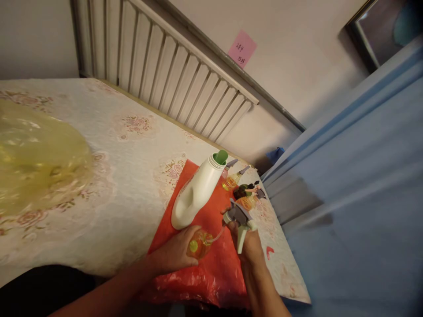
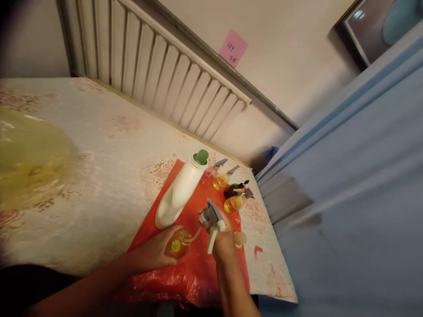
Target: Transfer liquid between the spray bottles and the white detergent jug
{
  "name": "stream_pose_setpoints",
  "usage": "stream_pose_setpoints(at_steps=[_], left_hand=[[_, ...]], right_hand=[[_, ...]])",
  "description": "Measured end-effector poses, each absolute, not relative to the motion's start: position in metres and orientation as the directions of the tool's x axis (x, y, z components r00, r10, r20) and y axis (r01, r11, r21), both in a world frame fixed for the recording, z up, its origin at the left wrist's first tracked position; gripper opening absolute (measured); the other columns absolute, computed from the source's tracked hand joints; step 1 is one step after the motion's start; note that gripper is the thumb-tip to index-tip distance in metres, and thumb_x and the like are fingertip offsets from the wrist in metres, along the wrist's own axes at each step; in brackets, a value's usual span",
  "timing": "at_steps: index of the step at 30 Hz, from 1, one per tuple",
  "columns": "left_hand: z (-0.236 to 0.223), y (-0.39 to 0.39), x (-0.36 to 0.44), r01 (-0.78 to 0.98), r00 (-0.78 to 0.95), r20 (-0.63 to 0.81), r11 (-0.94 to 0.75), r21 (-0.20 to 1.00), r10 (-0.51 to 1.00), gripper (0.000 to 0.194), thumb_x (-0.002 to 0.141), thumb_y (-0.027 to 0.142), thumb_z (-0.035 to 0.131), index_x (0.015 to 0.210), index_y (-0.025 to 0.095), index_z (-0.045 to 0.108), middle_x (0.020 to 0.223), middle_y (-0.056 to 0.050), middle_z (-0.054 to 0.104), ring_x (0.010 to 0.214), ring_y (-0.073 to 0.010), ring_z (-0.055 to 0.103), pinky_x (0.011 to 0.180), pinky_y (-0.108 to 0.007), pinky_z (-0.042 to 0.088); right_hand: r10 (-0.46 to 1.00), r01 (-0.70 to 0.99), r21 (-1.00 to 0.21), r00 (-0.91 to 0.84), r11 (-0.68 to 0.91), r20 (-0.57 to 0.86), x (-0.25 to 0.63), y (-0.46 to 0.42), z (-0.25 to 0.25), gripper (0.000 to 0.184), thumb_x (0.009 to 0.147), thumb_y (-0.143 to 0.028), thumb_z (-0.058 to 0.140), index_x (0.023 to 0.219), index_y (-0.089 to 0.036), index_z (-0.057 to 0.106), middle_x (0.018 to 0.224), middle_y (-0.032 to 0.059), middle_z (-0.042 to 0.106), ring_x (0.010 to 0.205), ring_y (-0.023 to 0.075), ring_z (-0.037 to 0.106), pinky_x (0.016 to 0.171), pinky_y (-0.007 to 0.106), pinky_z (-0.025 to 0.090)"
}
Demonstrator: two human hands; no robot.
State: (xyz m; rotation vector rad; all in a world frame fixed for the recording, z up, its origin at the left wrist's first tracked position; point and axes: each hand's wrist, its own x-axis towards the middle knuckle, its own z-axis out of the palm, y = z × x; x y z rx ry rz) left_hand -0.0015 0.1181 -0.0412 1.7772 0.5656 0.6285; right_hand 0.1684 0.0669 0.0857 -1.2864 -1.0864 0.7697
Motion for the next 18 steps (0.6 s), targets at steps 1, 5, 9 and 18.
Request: stream_pose_setpoints(at_steps=[1,5,9,18], left_hand=[[-0.041,0.118,-0.001,0.065,0.743,0.138,-0.276,0.959,0.655,0.079,0.058,0.017,0.071,0.13,0.028,0.04,0.129,-0.005,0.055,0.117,-0.029,0.054,0.1,-0.041,0.044],[-0.04,0.119,-0.001,0.062,0.747,0.147,-0.288,0.956,0.648,0.081,0.057,0.018,0.072,0.131,0.029,0.04,0.13,-0.005,0.056,0.117,-0.0296,0.054,0.1,-0.041,0.044],[-0.039,0.12,0.0,-0.002,0.747,0.195,-0.291,0.957,0.636,0.086,0.057,0.016,0.073,0.135,0.03,0.037,0.139,-0.004,0.049,0.126,-0.0279,0.048,0.108,-0.04,0.038],[-0.038,0.121,0.001,-0.047,0.747,0.227,-0.291,0.956,0.625,0.083,0.057,0.015,0.072,0.132,0.031,0.04,0.138,-0.004,0.051,0.127,-0.0296,0.047,0.108,-0.043,0.037]], right_hand=[[0.926,0.141,-0.982,0.338,0.127,0.168,0.168,0.066,0.077,0.035,0.07,-0.024,0.071,0.105,-0.021,0.069,0.088,0.0065,0.074,0.079,0.0224,0.066,0.072,0.035,0.052],[0.957,0.172,-0.985,0.281,0.025,0.073,0.168,0.059,0.047,0.036,0.071,-0.025,0.07,0.106,-0.022,0.07,0.094,0.0065,0.074,0.085,0.0237,0.067,0.079,0.036,0.052],[0.972,0.213,-0.977,0.231,-0.019,0.031,0.166,0.049,0.035,0.027,0.071,-0.025,0.07,0.098,-0.028,0.072,0.093,0.003,0.075,0.085,0.0246,0.067,0.082,0.037,0.052],[0.976,0.282,-0.959,0.215,-0.029,0.033,0.169,0.042,0.032,0.032,0.071,-0.023,0.071,0.103,-0.026,0.071,0.098,0.0036,0.073,0.089,0.0239,0.066,0.083,0.036,0.051]])
